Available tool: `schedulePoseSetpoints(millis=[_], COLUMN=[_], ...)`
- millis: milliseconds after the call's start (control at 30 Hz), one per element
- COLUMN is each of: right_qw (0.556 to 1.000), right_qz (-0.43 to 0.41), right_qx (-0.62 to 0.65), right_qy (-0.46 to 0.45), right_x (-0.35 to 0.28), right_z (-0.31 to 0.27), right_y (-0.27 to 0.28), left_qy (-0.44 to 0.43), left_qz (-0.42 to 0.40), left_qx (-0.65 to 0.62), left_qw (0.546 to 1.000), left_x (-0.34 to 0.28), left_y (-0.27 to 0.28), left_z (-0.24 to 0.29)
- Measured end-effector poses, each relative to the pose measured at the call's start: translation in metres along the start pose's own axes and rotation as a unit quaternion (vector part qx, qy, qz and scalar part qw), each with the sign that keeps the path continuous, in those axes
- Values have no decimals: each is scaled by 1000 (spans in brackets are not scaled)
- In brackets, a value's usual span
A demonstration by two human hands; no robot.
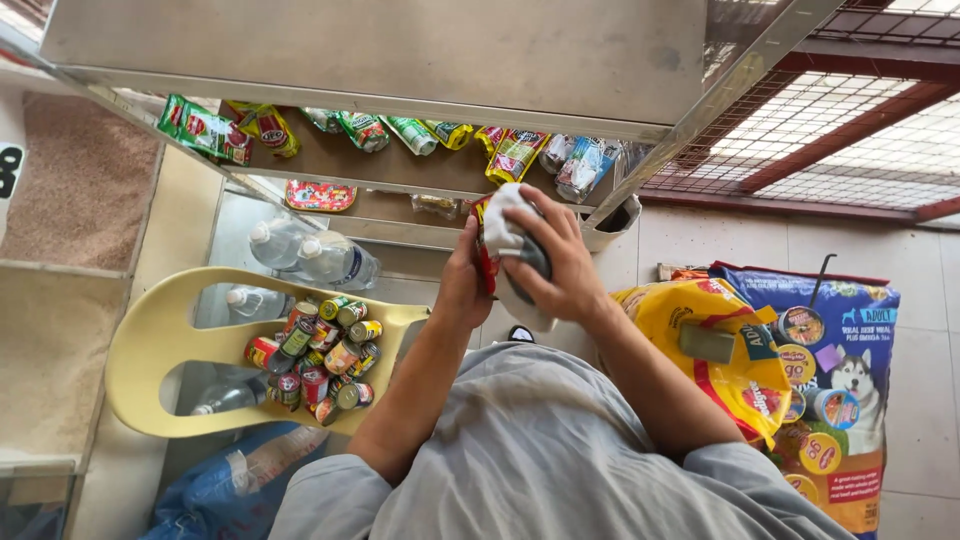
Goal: Cleaning a grocery store shelf with a sponge and wiping down canned goods with a cloth before restocking them.
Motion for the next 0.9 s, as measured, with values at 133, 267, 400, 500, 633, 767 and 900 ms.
schedulePoseSetpoints(millis=[133,267,400,500,633,767,900], right_qw=[995,991,989,996,995,992,995], right_qz=[-58,-80,-9,-2,-53,-70,-12], right_qx=[76,105,142,82,-38,-13,98], right_qy=[23,37,-26,-44,80,107,4], right_x=[25,45,59,60,38,11,5], right_z=[8,9,24,19,-20,-8,54], right_y=[7,-6,-28,-20,3,9,-11], left_qy=[-51,-79,-67,-29,-15,-13,13], left_qz=[-50,-54,-48,-17,11,17,8], left_qx=[-60,-128,-152,-172,-163,-147,-113], left_qw=[996,987,985,984,986,989,993], left_x=[-15,-23,-34,-25,-6,6,4], left_y=[-21,-22,-20,4,32,38,28], left_z=[-5,-7,-11,-21,-26,-30,-46])
Point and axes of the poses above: each hand's wrist, its own x-axis towards the middle knuckle, its own y-axis out of the back of the hand, z = x × y, the point moved 2 cm from there along x, towards the middle knuckle, and after that the axes turned 15 degrees about -x, right-handed, at the moved point
